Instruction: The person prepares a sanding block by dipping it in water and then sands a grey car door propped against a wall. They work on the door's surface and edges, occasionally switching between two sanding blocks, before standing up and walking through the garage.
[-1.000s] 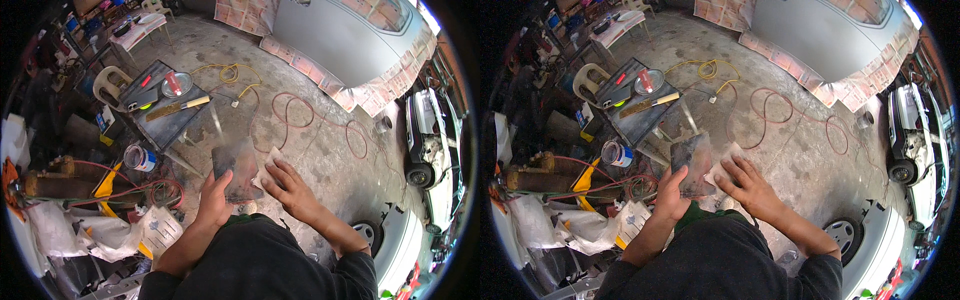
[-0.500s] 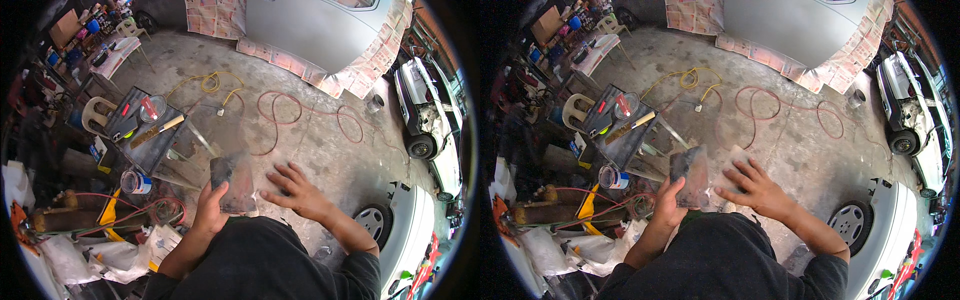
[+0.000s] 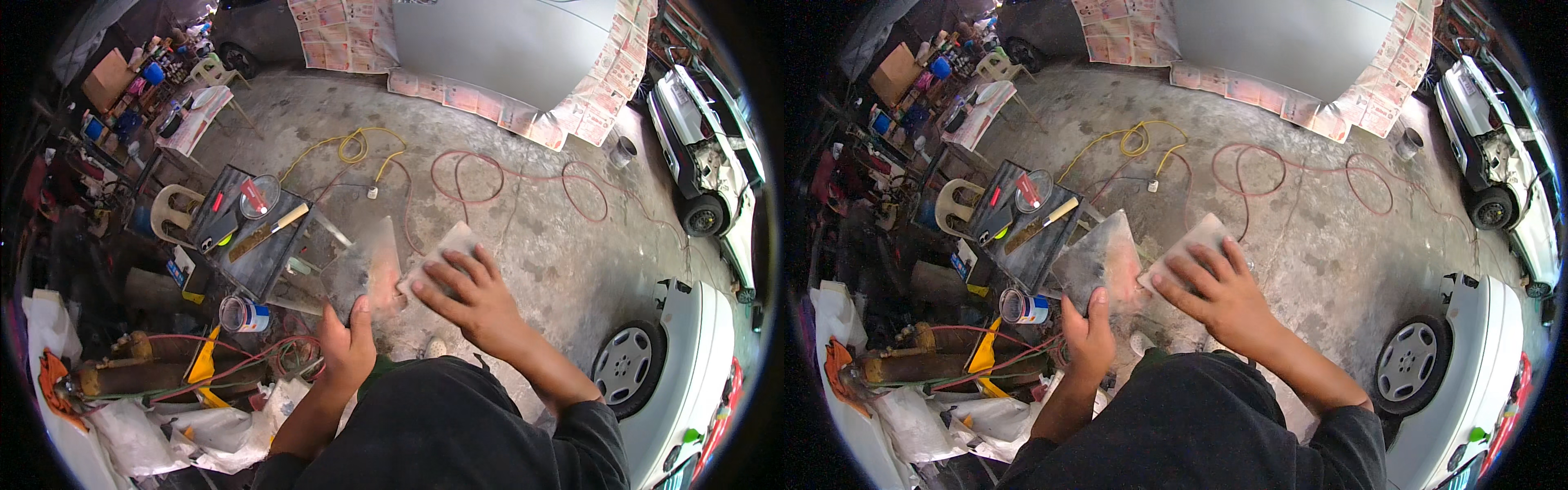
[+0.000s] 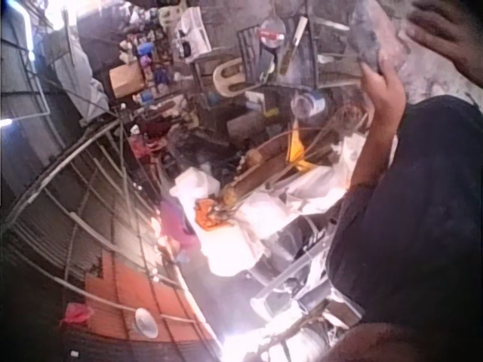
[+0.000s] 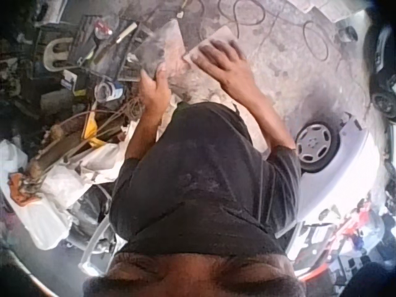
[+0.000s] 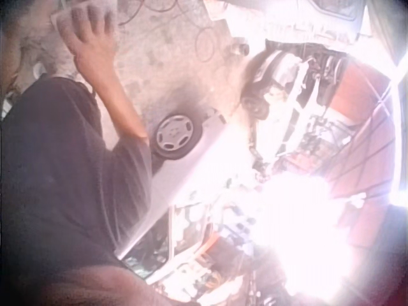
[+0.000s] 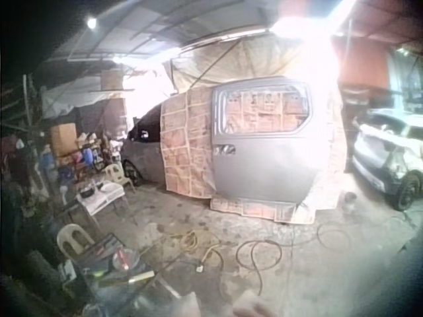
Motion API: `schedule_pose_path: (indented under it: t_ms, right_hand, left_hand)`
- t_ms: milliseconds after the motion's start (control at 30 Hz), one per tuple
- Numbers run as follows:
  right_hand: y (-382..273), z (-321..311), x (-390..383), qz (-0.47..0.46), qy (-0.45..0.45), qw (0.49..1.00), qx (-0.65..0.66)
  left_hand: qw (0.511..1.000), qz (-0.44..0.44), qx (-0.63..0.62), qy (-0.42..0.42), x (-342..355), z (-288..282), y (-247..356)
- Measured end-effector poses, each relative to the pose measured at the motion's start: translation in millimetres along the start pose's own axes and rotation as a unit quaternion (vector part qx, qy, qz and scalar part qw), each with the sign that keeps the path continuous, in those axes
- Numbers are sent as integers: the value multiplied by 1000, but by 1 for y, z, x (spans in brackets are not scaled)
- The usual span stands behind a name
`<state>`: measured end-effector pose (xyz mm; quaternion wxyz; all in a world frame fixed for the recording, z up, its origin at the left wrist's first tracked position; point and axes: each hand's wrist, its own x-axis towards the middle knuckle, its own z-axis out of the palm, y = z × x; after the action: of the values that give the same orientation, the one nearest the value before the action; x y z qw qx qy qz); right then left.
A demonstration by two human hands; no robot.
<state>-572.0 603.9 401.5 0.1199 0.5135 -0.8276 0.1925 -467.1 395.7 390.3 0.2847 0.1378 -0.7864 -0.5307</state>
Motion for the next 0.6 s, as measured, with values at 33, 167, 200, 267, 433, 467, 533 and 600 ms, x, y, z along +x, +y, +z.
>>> schedule_pose_path:
  t_ms: [33,167,200,267,433,467,533,600]
  right_hand:
    - [-1,7,-2,-6,-2,1000,8]
    - [-16,20,-11,-47,-26,997,51]
    - [-19,23,-14,-59,-38,996,62]
    - [-20,31,-24,-63,-65,991,97]
    - [-19,19,-31,-35,-16,981,189]
    - [-21,16,-28,-54,2,975,216]
    - [-26,16,-23,-84,39,958,271]
    - [-29,30,-26,-18,44,954,297]
  left_hand:
    - [1000,13,8,8,-2,4,-1]
    - [1000,-2,1,7,-7,7,-4]
    - [999,-17,-9,26,-9,7,-5]
    - [996,-45,-30,64,-12,8,-5]
    - [988,-109,-106,34,-4,-1,-1]
    - [978,-140,-149,39,-3,-2,-1]
    - [928,-193,-310,73,-7,11,-7]
    - [889,-227,-388,84,-9,15,-10]
